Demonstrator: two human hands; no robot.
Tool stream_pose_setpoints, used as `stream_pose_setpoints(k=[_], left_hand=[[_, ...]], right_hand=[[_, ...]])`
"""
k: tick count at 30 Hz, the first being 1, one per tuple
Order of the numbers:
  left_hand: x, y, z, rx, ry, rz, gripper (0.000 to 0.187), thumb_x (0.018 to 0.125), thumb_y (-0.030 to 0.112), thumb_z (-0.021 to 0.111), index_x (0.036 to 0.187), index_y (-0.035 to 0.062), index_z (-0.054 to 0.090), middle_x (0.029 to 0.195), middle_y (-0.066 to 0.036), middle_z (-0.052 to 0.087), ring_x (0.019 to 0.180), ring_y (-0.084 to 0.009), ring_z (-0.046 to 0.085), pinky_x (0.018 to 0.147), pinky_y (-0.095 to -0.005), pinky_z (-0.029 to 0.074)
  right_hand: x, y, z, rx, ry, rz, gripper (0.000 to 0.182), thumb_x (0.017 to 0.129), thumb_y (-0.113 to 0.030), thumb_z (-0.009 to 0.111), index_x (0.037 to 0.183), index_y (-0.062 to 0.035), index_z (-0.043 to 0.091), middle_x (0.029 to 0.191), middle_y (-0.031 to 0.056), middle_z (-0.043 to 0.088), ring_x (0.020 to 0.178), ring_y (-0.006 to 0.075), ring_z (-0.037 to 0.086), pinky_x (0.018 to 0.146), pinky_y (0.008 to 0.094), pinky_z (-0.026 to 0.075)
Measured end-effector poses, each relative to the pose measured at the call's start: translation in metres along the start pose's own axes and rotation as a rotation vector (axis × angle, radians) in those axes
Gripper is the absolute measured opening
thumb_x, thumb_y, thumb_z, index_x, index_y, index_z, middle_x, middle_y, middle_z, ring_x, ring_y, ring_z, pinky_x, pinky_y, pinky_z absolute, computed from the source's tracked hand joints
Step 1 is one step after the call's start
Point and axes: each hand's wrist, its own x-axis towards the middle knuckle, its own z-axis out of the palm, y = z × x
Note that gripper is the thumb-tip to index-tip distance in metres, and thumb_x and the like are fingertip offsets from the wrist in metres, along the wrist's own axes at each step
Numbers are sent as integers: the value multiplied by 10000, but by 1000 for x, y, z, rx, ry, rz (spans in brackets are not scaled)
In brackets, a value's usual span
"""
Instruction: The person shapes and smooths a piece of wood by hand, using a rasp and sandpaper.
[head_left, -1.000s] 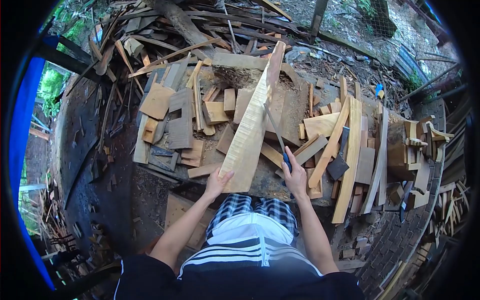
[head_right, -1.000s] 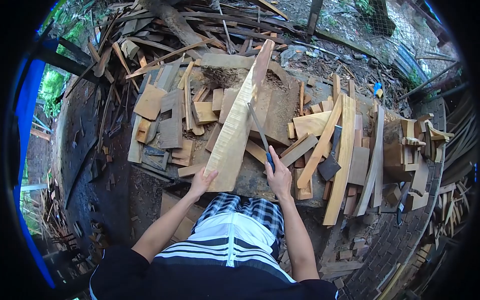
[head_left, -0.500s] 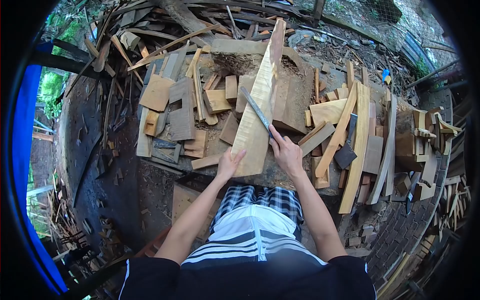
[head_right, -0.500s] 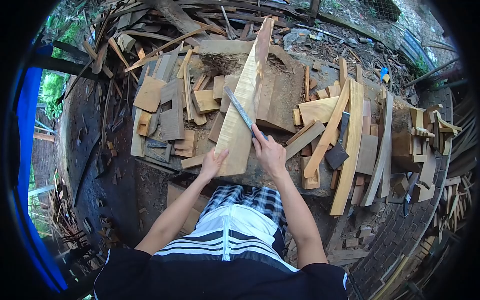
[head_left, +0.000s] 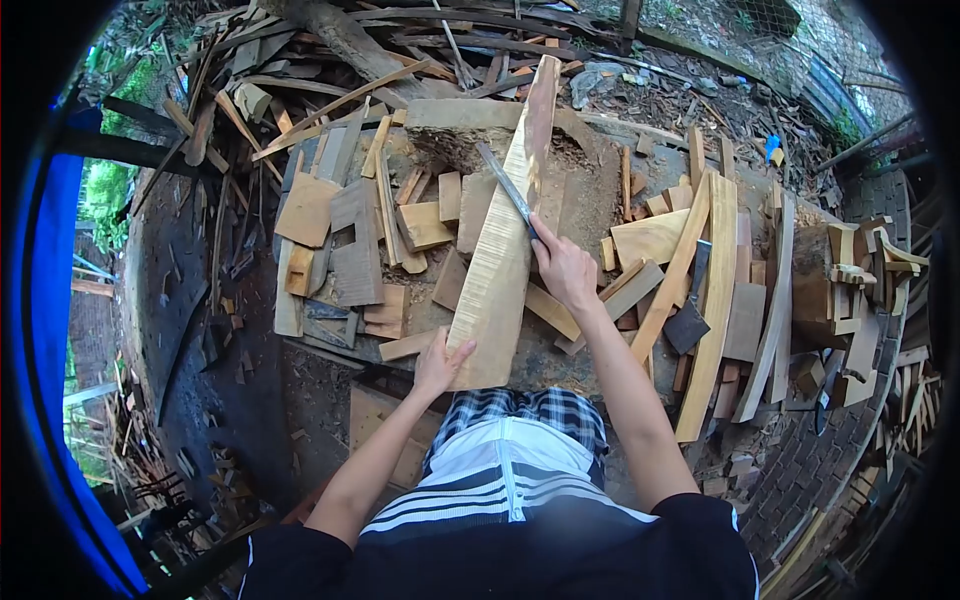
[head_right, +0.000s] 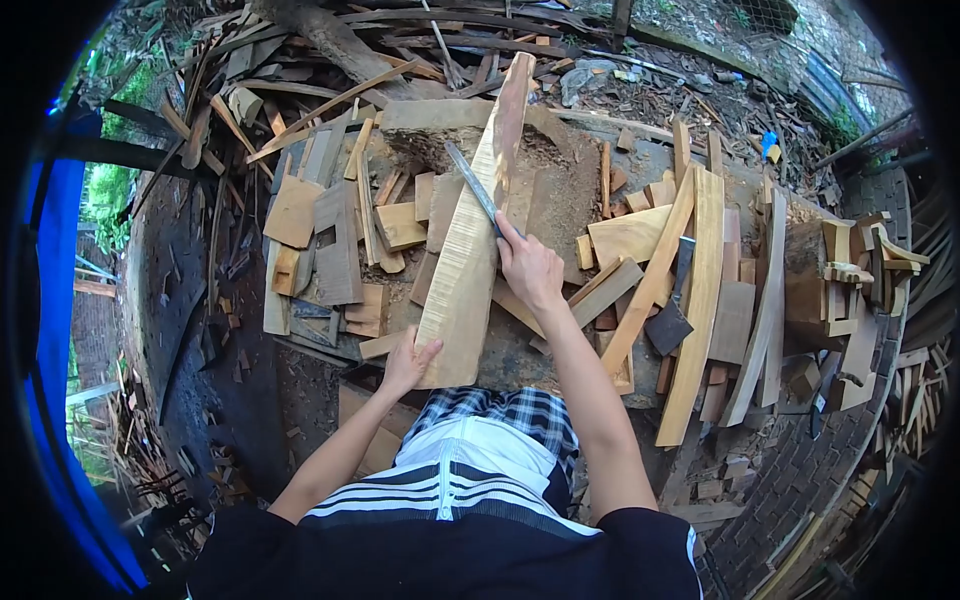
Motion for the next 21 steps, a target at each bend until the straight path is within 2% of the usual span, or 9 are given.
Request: stream_pose_setpoints(k=[1, 3, 5, 7, 10, 14, 16, 18, 21], left_hand=[[2, 13, -8, 15, -6, 3, 653, 912, 480, 643, 1354, 24, 491, 1225, -218, 630, 1154, -359, 602, 960, -442, 464], [12, 39, -13, 290, 236, 246, 753, 915, 449, 631, 1477, 37, 346, 1473, -210, 417, 1348, -360, 415, 1083, -476, 351], [47, 51, -10, 396, 343, 486, 816, 913, 428, 630, 1520, 23, 265, 1577, -181, 246, 1431, -358, 273, 1151, -502, 248], [79, 84, -10, 429, 394, 587, 800, 940, 445, 583, 1524, 8, 254, 1583, -173, 255, 1457, -342, 250, 1186, -522, 180], [138, 112, 3, 422, 415, 600, 739, 984, 443, 489, 1536, 19, 240, 1609, -155, 220, 1490, -304, 201, 1204, -514, 136], [174, 125, 10, 258, 444, 431, 651, 1033, 404, 359, 1554, 47, 204, 1616, -125, 229, 1507, -291, 162, 1212, -490, 114], [182, 131, 4, 279, 453, 415, 617, 1043, 391, 328, 1558, 70, 217, 1614, -98, 250, 1509, -285, 160, 1213, -495, 107], [187, 140, -2, 232, 393, 306, 577, 1036, 343, 353, 1554, 107, 255, 1607, -37, 286, 1508, -272, 168, 1201, -549, 107], [196, 145, 3, 235, 429, 254, 545, 1043, 328, 329, 1554, 149, 272, 1603, -5, 297, 1516, -269, 139, 1198, -568, 95]], right_hand=[[0, 0, 1, 9, 5, 12, 457, 968, -338, 536, 1422, -348, 492, 814, 186, 660, 734, 393, 675, 653, 494, 545], [-2, 2, 0, 15, 7, -3, 467, 962, -325, 546, 1425, -348, 490, 799, 187, 658, 718, 390, 677, 633, 485, 547], [-23, 1, -5, 31, -20, 6, 469, 960, -322, 551, 1424, -352, 493, 796, 189, 658, 707, 388, 677, 622, 482, 548], [-42, 3, -1, 61, -45, -2, 471, 955, -316, 561, 1421, -355, 500, 788, 191, 657, 680, 387, 674, 603, 481, 550], [-27, 2, -14, 31, -120, 24, 484, 980, -345, 522, 1458, -353, 450, 815, 195, 647, 735, 401, 666, 669, 496, 540], [37, 2, -17, 63, -33, 42, 431, 991, -345, 499, 1421, -308, 499, 910, 205, 640, 840, 411, 663, 741, 501, 531], [42, 2, -15, 67, -30, 34, 418, 989, -300, 514, 1405, -266, 517, 946, 180, 607, 868, 394, 648, 727, 496, 525], [29, 10, -7, 43, 120, -119, 415, 984, -236, 527, 1399, -226, 522, 929, 140, 566, 838, 352, 632, 670, 471, 520], [-4, 5, -4, -135, 71, -150, 479, 937, -139, 546, 1409, -213, 509, 905, 110, 542, 785, 289, 622, 574, 420, 507]])
